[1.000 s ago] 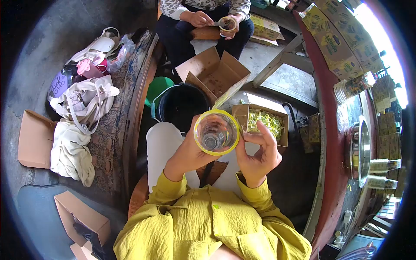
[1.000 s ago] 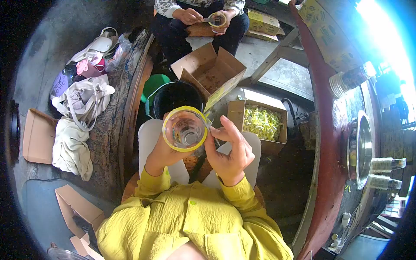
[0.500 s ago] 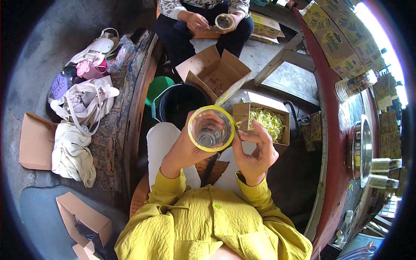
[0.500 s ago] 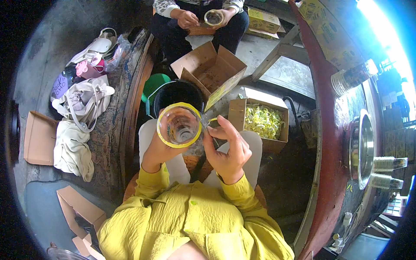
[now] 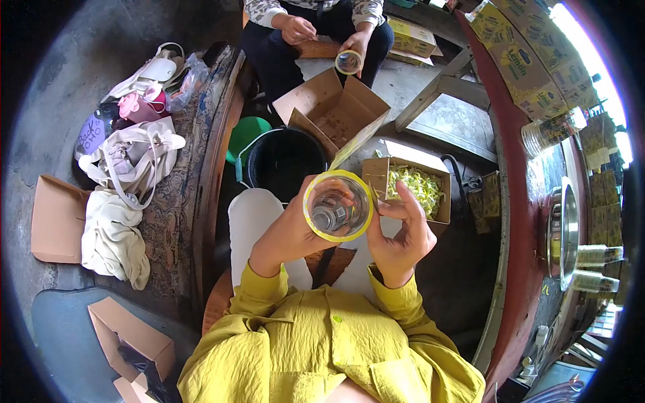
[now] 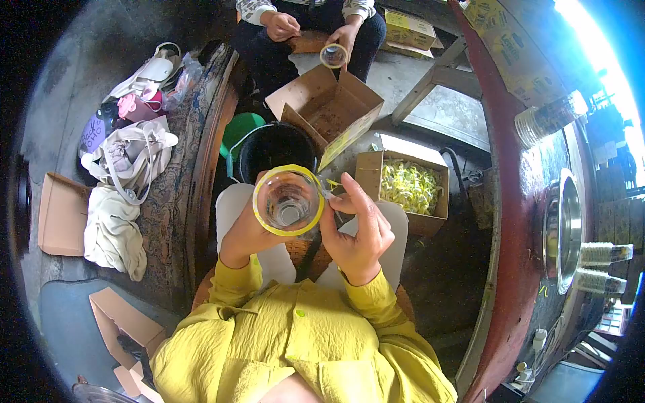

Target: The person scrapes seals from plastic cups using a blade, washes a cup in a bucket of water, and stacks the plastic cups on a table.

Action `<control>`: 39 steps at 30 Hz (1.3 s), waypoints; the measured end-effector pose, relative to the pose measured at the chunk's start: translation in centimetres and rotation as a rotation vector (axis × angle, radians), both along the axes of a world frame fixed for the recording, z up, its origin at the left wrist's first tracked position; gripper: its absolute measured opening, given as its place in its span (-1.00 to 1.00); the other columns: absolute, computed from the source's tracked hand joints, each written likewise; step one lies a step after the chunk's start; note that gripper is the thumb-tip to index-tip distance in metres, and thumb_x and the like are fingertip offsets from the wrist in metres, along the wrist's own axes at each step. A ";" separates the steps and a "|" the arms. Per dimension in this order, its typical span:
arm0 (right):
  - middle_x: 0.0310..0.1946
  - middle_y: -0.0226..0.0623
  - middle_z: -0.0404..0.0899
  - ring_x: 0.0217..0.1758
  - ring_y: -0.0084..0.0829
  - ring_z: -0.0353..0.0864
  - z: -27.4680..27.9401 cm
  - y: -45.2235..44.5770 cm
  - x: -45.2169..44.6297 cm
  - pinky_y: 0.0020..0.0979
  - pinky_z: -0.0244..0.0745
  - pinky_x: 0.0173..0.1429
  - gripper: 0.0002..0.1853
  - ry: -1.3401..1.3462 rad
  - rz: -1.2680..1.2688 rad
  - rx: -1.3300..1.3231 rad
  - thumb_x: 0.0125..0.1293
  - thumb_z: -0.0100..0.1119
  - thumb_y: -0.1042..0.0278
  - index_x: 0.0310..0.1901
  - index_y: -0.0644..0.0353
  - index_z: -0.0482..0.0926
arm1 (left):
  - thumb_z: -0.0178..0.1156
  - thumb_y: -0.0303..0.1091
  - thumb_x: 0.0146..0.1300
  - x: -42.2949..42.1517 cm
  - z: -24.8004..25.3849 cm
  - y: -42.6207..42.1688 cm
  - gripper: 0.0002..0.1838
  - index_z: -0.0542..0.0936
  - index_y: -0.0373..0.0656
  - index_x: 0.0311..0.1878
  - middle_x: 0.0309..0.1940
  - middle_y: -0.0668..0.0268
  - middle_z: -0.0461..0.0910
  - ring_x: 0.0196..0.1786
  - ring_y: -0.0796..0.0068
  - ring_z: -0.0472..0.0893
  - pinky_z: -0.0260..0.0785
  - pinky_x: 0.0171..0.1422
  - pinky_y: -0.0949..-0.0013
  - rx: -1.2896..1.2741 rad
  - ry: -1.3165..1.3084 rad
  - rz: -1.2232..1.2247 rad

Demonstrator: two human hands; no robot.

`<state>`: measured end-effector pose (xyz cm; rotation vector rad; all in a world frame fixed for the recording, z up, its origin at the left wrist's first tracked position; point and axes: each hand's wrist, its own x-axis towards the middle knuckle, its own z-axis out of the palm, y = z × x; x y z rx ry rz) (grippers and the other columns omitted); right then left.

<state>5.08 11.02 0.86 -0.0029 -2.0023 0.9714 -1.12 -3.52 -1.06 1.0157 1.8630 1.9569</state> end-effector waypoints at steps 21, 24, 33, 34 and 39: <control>-0.55 -0.27 0.60 -0.44 -0.47 0.62 0.4 0.3 0.3 -0.51 0.47 -0.22 -0.58 0.017 0.070 -0.078 -0.20 0.28 0.68 -0.17 0.32 0.52 | 0.43 -0.43 -0.27 0.3 0.0 0.2 -0.28 0.30 -0.23 0.04 -0.09 0.28 0.32 -0.03 0.48 0.40 0.26 0.08 0.44 0.085 0.056 -0.007; -0.54 -0.26 0.60 -0.44 -0.46 0.62 0.3 0.1 0.6 -0.51 0.47 -0.21 -0.59 0.008 0.067 -0.106 -0.20 0.27 0.69 -0.19 0.33 0.52 | 0.42 -0.44 -0.28 0.2 -0.3 0.2 -0.27 0.29 -0.23 0.05 -0.09 0.29 0.33 -0.03 0.50 0.40 0.26 0.08 0.45 0.128 0.037 -0.007; -0.55 -0.26 0.60 -0.43 -0.47 0.63 0.6 0.2 0.4 -0.51 0.47 -0.19 -0.59 0.047 0.078 -0.091 -0.19 0.28 0.68 -0.18 0.33 0.51 | 0.40 -0.45 -0.27 0.2 -0.2 0.2 -0.24 0.26 -0.21 0.08 -0.07 0.30 0.33 0.01 0.50 0.39 0.25 0.10 0.43 0.154 -0.041 -0.159; -0.55 -0.26 0.60 -0.43 -0.47 0.63 0.6 0.2 0.4 -0.51 0.47 -0.19 -0.59 0.051 0.072 -0.085 -0.19 0.28 0.68 -0.18 0.33 0.51 | 0.40 -0.46 -0.26 0.2 -0.3 0.3 -0.23 0.23 -0.21 0.09 -0.06 0.29 0.32 0.02 0.50 0.38 0.25 0.11 0.43 0.173 -0.045 -0.131; -0.55 -0.27 0.60 -0.45 -0.48 0.62 0.4 0.3 0.4 -0.53 0.48 -0.22 -0.58 0.058 0.046 -0.075 -0.18 0.29 0.67 -0.17 0.32 0.50 | 0.36 -0.49 -0.23 0.1 -1.7 1.4 -0.17 0.12 -0.20 0.15 -0.01 0.24 0.29 0.06 0.44 0.37 0.24 0.13 0.38 0.359 0.186 0.014</control>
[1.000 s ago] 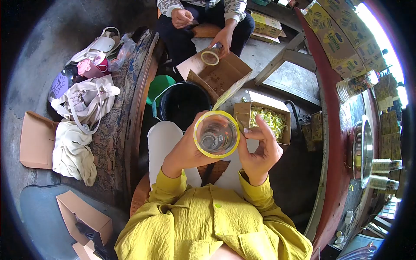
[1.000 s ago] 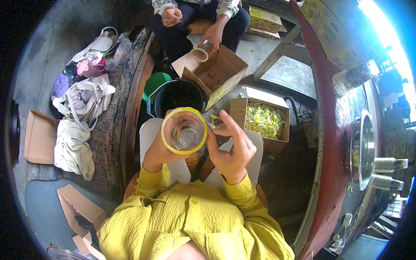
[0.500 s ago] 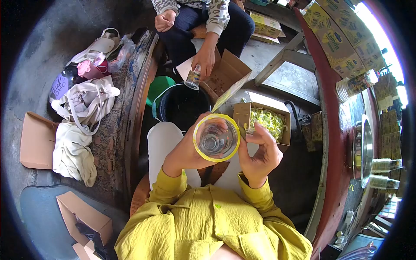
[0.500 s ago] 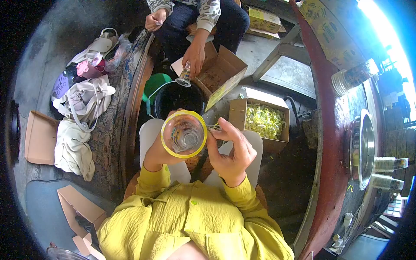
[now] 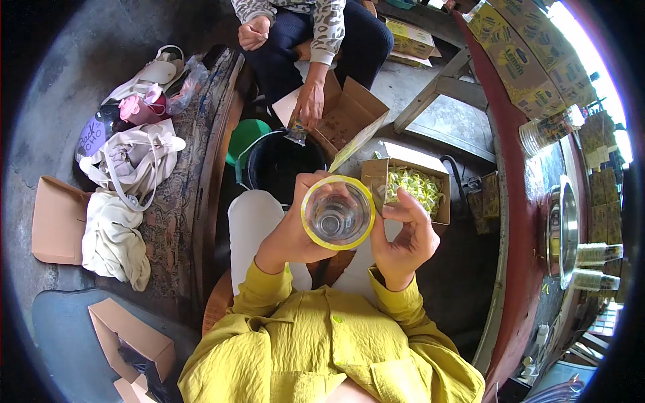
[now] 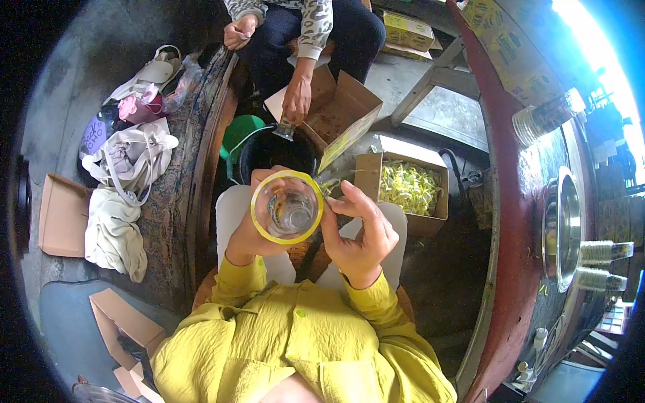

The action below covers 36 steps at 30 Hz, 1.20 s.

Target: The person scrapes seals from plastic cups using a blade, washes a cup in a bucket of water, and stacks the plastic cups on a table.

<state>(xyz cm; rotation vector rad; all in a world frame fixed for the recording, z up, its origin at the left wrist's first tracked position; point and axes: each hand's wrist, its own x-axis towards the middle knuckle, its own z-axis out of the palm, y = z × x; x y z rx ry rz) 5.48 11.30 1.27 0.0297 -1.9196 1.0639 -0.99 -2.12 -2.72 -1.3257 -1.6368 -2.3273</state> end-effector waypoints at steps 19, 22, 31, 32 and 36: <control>-0.56 -0.30 0.59 -0.48 -0.48 0.61 0.0 -0.1 -0.2 -0.53 0.47 -0.29 -0.59 0.098 -0.126 0.098 -0.19 0.32 0.65 -0.19 0.31 0.49 | 0.35 -0.46 -0.12 1.3 2.2 0.2 -0.28 0.16 -0.22 0.11 0.00 0.22 0.29 0.09 0.39 0.35 0.20 0.15 0.39 -0.286 -0.016 0.132; -0.56 -0.30 0.59 -0.48 -0.48 0.61 0.1 0.1 -0.2 -0.53 0.47 -0.28 -0.59 0.096 -0.087 0.105 -0.19 0.31 0.66 -0.19 0.31 0.49 | 0.35 -0.45 -0.13 1.3 2.2 0.0 -0.30 0.20 -0.23 0.09 -0.01 0.23 0.29 0.07 0.39 0.35 0.21 0.14 0.39 -0.244 -0.053 0.114; -0.58 -0.31 0.59 -0.48 -0.47 0.61 0.1 -0.1 0.1 -0.53 0.47 -0.28 -0.59 0.087 -0.094 0.103 -0.18 0.29 0.67 -0.18 0.31 0.48 | 0.37 -0.44 -0.17 1.0 1.7 -0.3 -0.29 0.24 -0.23 0.09 -0.02 0.23 0.30 0.04 0.38 0.37 0.23 0.11 0.39 -0.248 -0.091 0.021; -0.58 -0.31 0.58 -0.48 -0.47 0.61 0.3 0.0 0.1 -0.53 0.47 -0.28 -0.59 0.087 -0.085 0.102 -0.18 0.29 0.67 -0.18 0.31 0.48 | 0.38 -0.44 -0.18 1.1 1.9 -0.3 -0.29 0.24 -0.23 0.08 -0.02 0.22 0.31 0.04 0.38 0.37 0.23 0.11 0.39 -0.248 -0.100 0.006; -0.58 -0.31 0.58 -0.49 -0.47 0.61 0.1 0.1 0.2 -0.53 0.48 -0.28 -0.59 0.078 -0.056 0.099 -0.18 0.28 0.68 -0.18 0.32 0.48 | 0.38 -0.44 -0.20 1.1 2.0 -0.6 -0.29 0.26 -0.23 0.07 -0.03 0.22 0.32 0.03 0.38 0.39 0.24 0.09 0.40 -0.270 -0.048 0.050</control>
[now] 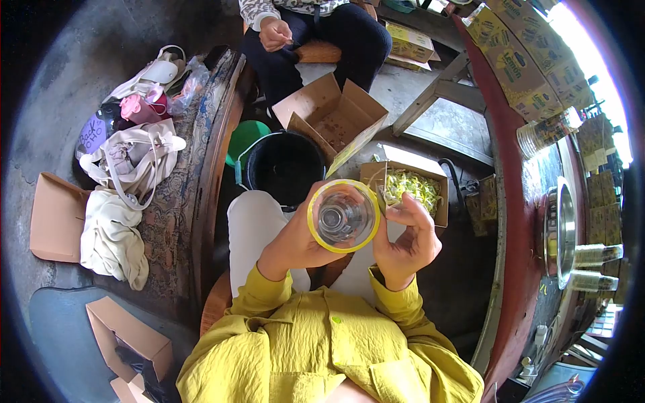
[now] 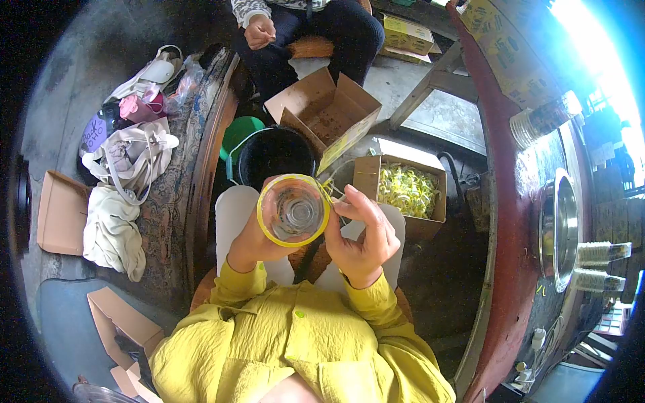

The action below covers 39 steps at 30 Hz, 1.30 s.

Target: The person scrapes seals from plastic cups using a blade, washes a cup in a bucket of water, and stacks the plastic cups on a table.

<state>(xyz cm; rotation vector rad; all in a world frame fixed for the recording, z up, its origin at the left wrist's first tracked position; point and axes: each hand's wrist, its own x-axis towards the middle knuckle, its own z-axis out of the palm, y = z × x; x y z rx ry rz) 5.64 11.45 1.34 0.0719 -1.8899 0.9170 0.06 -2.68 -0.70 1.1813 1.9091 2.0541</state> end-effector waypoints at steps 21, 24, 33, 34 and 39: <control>-0.57 -0.28 0.59 -0.48 -0.49 0.61 -0.2 0.2 0.2 -0.54 0.47 -0.25 -0.56 -0.037 0.049 -0.041 -0.21 0.26 0.72 -0.16 0.34 0.48 | 0.40 -0.45 -0.23 -0.4 0.3 -0.1 -0.31 0.31 -0.25 0.04 -0.13 0.26 0.44 -0.06 0.50 0.47 0.29 0.05 0.45 0.076 -0.187 -0.139; -0.58 -0.29 0.59 -0.49 -0.49 0.61 -0.3 0.2 0.3 -0.54 0.47 -0.25 -0.56 -0.044 0.041 -0.049 -0.21 0.26 0.71 -0.16 0.34 0.48 | 0.40 -0.45 -0.23 -0.6 0.7 -0.1 -0.31 0.31 -0.25 0.04 -0.15 0.26 0.44 -0.07 0.50 0.47 0.29 0.05 0.46 0.055 -0.149 -0.152; -0.58 -0.29 0.58 -0.51 -0.51 0.60 -0.3 -0.1 0.0 -0.55 0.47 -0.27 -0.56 -0.034 0.031 -0.049 -0.20 0.29 0.68 -0.16 0.34 0.49 | 0.39 -0.46 -0.26 -0.8 0.5 -0.2 -0.31 0.31 -0.25 0.04 -0.15 0.26 0.43 -0.09 0.49 0.46 0.29 0.03 0.45 0.013 -0.150 -0.157; -0.57 -0.29 0.58 -0.50 -0.52 0.60 -0.3 -0.1 0.0 -0.55 0.47 -0.27 -0.56 -0.036 0.016 -0.050 -0.20 0.29 0.68 -0.16 0.34 0.48 | 0.39 -0.46 -0.25 -0.8 0.5 -0.2 -0.31 0.31 -0.24 0.04 -0.14 0.26 0.42 -0.08 0.49 0.46 0.29 0.03 0.45 0.016 -0.127 -0.130; -0.57 -0.29 0.59 -0.49 -0.52 0.61 -0.5 -0.3 0.1 -0.55 0.47 -0.28 -0.57 -0.021 -0.029 -0.086 -0.19 0.30 0.67 -0.17 0.34 0.48 | 0.37 -0.48 -0.24 -0.7 0.6 -0.1 -0.31 0.29 -0.23 0.05 -0.10 0.26 0.35 -0.05 0.47 0.43 0.28 0.05 0.44 0.015 -0.022 -0.003</control>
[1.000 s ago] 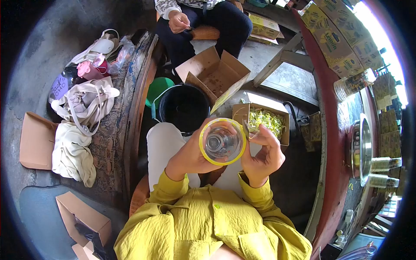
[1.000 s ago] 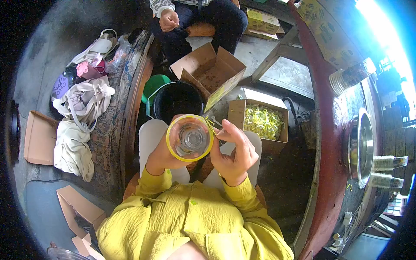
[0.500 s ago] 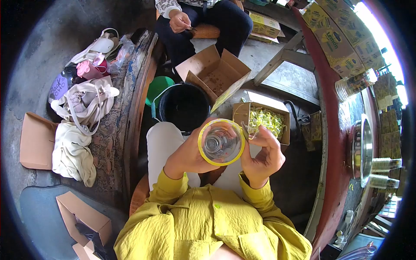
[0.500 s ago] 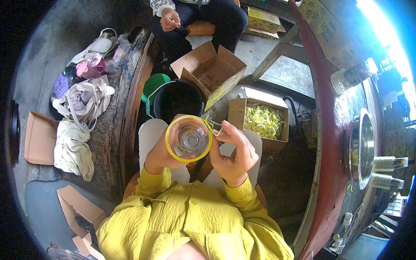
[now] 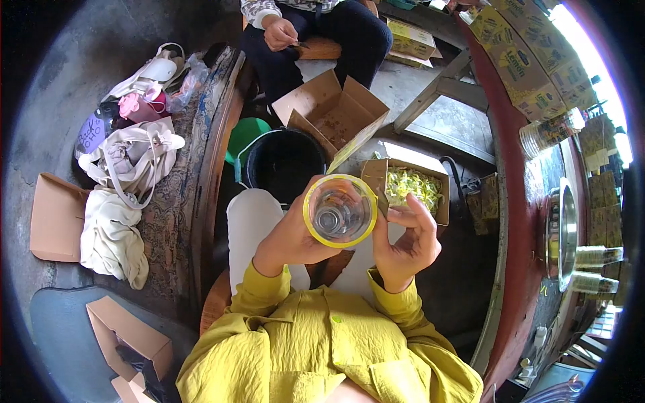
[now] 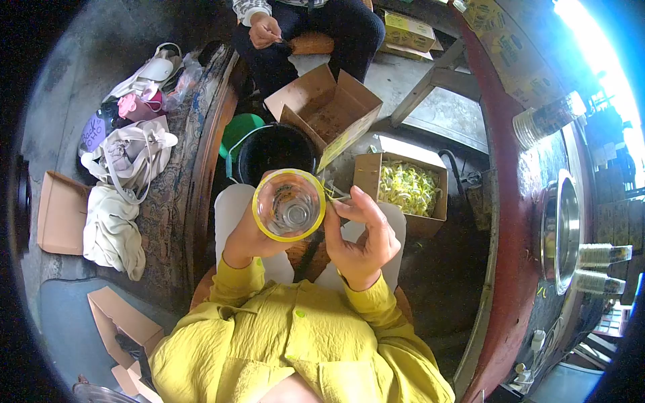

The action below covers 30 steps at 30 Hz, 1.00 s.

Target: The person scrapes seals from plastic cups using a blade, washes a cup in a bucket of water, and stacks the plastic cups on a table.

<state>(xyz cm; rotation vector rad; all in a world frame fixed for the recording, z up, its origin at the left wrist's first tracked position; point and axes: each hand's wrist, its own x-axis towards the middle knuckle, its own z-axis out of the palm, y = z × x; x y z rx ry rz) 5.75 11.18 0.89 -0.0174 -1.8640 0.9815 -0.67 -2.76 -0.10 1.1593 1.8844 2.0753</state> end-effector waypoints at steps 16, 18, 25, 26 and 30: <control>-0.58 -0.31 0.60 -0.50 -0.55 0.61 -0.1 -0.6 0.6 -0.59 0.46 -0.32 -0.58 -0.005 -0.024 0.000 -0.20 0.34 0.63 -0.20 0.31 0.48 | 0.34 -0.43 -0.21 -0.3 -0.4 -0.3 -0.32 0.27 -0.25 0.06 -0.06 0.25 0.31 -0.03 0.45 0.41 0.28 0.04 0.43 0.018 -0.071 -0.023; -0.57 -0.31 0.60 -0.50 -0.55 0.61 -0.1 -0.6 0.5 -0.59 0.46 -0.33 -0.58 0.001 -0.016 0.010 -0.20 0.34 0.63 -0.20 0.31 0.48 | 0.33 -0.44 -0.21 -0.2 -0.4 -0.2 -0.31 0.27 -0.25 0.06 -0.06 0.25 0.31 -0.03 0.44 0.41 0.28 0.04 0.44 0.034 -0.099 -0.026; -0.56 -0.30 0.60 -0.49 -0.53 0.61 -0.3 -0.8 0.3 -0.59 0.47 -0.32 -0.59 0.011 -0.052 0.019 -0.20 0.33 0.64 -0.20 0.31 0.49 | 0.32 -0.45 -0.22 -0.2 -0.2 -0.2 -0.31 0.26 -0.25 0.07 -0.08 0.24 0.32 -0.03 0.43 0.41 0.27 0.05 0.43 -0.006 -0.016 -0.018; -0.56 -0.30 0.59 -0.49 -0.53 0.61 -0.2 -0.9 0.2 -0.59 0.47 -0.32 -0.59 0.013 -0.061 0.026 -0.20 0.33 0.64 -0.20 0.31 0.49 | 0.32 -0.46 -0.22 -0.1 -0.3 0.0 -0.31 0.27 -0.25 0.07 -0.08 0.24 0.32 -0.03 0.43 0.41 0.27 0.05 0.43 0.008 -0.044 -0.032; -0.57 -0.31 0.59 -0.50 -0.51 0.61 0.1 -0.7 0.0 -0.58 0.47 -0.32 -0.60 0.013 -0.064 0.077 -0.19 0.32 0.64 -0.20 0.31 0.49 | 0.33 -0.46 -0.24 -0.1 -0.3 0.0 -0.31 0.27 -0.26 0.06 -0.09 0.25 0.33 -0.04 0.44 0.42 0.28 0.05 0.43 0.016 -0.049 -0.027</control>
